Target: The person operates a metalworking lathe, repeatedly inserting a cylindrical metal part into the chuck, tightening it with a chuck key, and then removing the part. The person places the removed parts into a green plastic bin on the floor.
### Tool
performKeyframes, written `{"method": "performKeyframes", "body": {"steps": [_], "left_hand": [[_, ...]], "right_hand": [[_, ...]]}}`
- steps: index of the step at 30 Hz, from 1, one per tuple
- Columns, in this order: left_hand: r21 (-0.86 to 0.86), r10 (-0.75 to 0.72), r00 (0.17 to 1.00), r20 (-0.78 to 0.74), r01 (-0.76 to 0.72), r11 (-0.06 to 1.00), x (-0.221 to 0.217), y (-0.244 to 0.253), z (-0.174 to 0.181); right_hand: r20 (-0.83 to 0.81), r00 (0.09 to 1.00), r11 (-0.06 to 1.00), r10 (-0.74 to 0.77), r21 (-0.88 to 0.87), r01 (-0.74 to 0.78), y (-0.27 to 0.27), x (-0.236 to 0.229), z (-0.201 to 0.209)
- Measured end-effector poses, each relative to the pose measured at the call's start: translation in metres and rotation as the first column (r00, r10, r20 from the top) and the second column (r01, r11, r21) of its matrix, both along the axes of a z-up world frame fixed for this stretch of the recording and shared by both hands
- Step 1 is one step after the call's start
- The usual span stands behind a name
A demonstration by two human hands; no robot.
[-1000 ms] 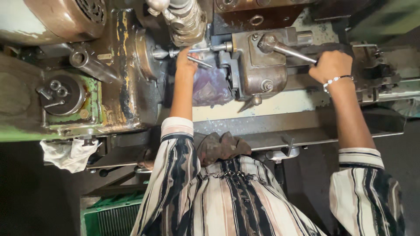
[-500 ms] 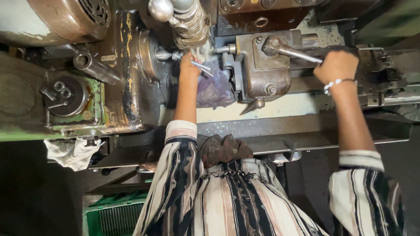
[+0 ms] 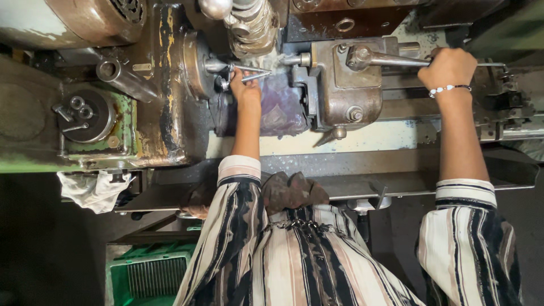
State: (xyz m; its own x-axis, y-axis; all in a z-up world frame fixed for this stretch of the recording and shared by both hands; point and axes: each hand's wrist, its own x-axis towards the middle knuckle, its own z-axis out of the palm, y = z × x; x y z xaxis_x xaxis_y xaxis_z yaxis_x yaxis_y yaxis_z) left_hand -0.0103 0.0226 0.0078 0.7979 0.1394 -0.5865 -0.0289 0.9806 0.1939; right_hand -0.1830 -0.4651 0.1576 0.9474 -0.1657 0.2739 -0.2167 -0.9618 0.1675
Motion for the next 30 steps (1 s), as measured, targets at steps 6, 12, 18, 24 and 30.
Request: {"method": "performKeyframes", "body": {"steps": [6, 12, 18, 24, 30], "left_hand": [[0.051, -0.044, 0.998, -0.049, 0.046, 0.998, -0.008, 0.000, 0.000], [0.081, -0.078, 0.997, 0.008, 0.077, 0.994, -0.001, -0.002, 0.000], [0.016, -0.041, 0.998, -0.040, 0.042, 0.999, 0.003, -0.011, -0.006], [0.025, 0.015, 0.997, -0.077, -0.013, 1.000, 0.004, -0.014, -0.013], [-0.034, -0.008, 0.995, -0.096, 0.005, 0.999, 0.006, -0.010, -0.013]], "right_hand": [[0.017, 1.000, 1.000, 0.006, 0.006, -0.006, -0.001, 0.004, 0.002], [-0.022, 0.999, 0.999, -0.032, 0.001, 0.032, -0.008, 0.011, -0.002], [-0.004, 1.000, 1.000, -0.023, -0.015, 0.023, -0.010, 0.010, -0.007], [0.047, 0.998, 0.999, -0.033, 0.027, 0.032, -0.007, 0.010, -0.008], [0.043, 0.999, 1.000, -0.007, 0.022, 0.007, -0.012, 0.009, -0.010]]}}
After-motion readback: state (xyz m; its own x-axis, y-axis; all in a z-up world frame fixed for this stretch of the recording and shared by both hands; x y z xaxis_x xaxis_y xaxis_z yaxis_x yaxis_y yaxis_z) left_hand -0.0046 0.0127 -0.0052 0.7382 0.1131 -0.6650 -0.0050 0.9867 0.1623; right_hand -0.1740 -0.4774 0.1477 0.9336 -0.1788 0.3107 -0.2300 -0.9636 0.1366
